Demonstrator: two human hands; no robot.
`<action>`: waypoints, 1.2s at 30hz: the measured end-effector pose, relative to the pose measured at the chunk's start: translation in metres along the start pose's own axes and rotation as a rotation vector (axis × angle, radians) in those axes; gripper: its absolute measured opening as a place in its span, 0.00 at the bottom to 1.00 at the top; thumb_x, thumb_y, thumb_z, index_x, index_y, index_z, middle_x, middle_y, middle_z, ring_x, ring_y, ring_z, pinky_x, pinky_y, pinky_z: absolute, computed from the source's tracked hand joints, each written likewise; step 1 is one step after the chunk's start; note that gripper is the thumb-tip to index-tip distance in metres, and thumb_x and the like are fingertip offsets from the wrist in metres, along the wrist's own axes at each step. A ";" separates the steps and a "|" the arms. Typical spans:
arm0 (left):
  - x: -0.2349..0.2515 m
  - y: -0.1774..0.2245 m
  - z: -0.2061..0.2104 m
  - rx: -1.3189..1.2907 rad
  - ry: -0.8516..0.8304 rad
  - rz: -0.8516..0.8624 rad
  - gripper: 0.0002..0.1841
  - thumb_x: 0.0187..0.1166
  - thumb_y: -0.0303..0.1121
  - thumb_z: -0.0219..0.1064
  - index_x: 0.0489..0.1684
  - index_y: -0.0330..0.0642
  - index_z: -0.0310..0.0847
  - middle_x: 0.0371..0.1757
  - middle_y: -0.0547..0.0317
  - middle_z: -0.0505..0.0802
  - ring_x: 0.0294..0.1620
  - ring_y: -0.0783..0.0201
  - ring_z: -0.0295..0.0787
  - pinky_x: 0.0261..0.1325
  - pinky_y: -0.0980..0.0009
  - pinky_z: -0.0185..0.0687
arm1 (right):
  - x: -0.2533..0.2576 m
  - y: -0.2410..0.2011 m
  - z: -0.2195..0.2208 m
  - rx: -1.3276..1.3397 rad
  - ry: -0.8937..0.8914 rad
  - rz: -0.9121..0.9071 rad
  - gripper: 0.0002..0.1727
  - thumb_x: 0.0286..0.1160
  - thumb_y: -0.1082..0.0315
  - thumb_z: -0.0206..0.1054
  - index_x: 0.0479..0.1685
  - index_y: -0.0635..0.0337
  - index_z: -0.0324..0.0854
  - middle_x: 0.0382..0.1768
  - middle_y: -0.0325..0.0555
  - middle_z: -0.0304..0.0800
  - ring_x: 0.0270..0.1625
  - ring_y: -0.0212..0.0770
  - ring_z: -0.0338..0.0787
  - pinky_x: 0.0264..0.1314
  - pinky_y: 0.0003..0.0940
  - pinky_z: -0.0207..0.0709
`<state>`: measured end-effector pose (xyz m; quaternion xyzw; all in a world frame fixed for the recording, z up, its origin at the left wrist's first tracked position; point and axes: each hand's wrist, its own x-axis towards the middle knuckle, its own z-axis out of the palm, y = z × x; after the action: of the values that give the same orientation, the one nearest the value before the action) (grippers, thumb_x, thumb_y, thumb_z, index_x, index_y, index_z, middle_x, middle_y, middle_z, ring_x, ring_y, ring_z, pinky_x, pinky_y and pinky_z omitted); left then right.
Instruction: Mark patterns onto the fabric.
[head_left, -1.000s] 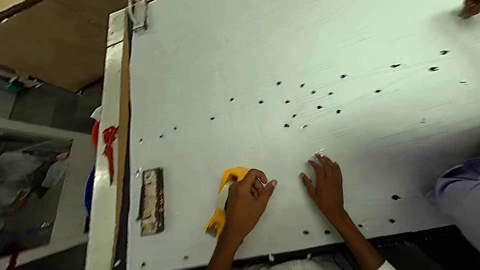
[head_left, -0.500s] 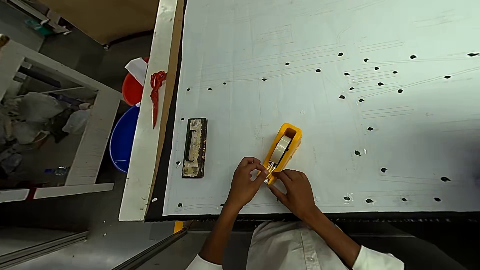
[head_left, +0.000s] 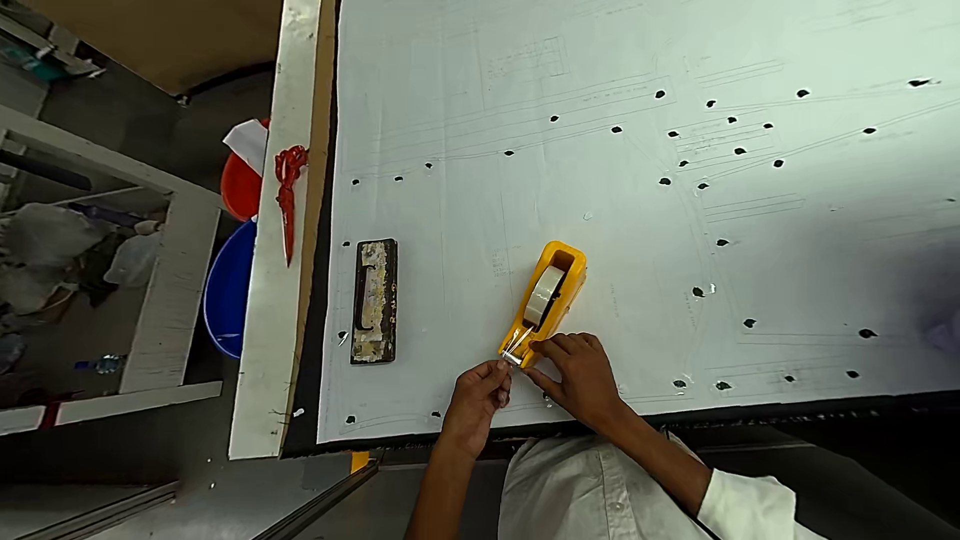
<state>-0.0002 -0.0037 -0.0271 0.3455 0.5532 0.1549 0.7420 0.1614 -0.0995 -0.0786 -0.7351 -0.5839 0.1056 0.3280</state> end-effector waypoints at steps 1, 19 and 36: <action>-0.001 -0.005 0.005 -0.036 0.004 -0.085 0.13 0.89 0.25 0.53 0.33 0.37 0.80 0.23 0.61 0.84 0.21 0.72 0.79 0.29 0.78 0.80 | 0.000 0.003 -0.004 0.033 -0.052 0.005 0.22 0.73 0.45 0.71 0.56 0.48 0.90 0.45 0.41 0.92 0.48 0.45 0.91 0.59 0.53 0.78; 0.207 0.126 0.371 0.776 -0.126 0.662 0.20 0.86 0.32 0.65 0.72 0.32 0.74 0.33 0.46 0.92 0.29 0.57 0.88 0.40 0.57 0.86 | -0.064 0.183 -0.113 -0.174 0.026 0.410 0.33 0.82 0.38 0.58 0.79 0.47 0.80 0.84 0.46 0.75 0.85 0.56 0.73 0.85 0.73 0.50; 0.121 0.129 0.325 1.221 -0.117 0.480 0.18 0.81 0.47 0.71 0.49 0.38 0.85 0.28 0.53 0.87 0.34 0.53 0.85 0.47 0.52 0.82 | -0.064 0.174 -0.112 -0.125 0.076 0.414 0.31 0.80 0.44 0.63 0.76 0.54 0.83 0.81 0.57 0.78 0.85 0.64 0.73 0.85 0.77 0.49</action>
<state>0.3620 0.0513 0.0227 0.8260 0.4081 -0.0447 0.3863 0.3399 -0.2173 -0.1135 -0.8617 -0.4131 0.1063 0.2750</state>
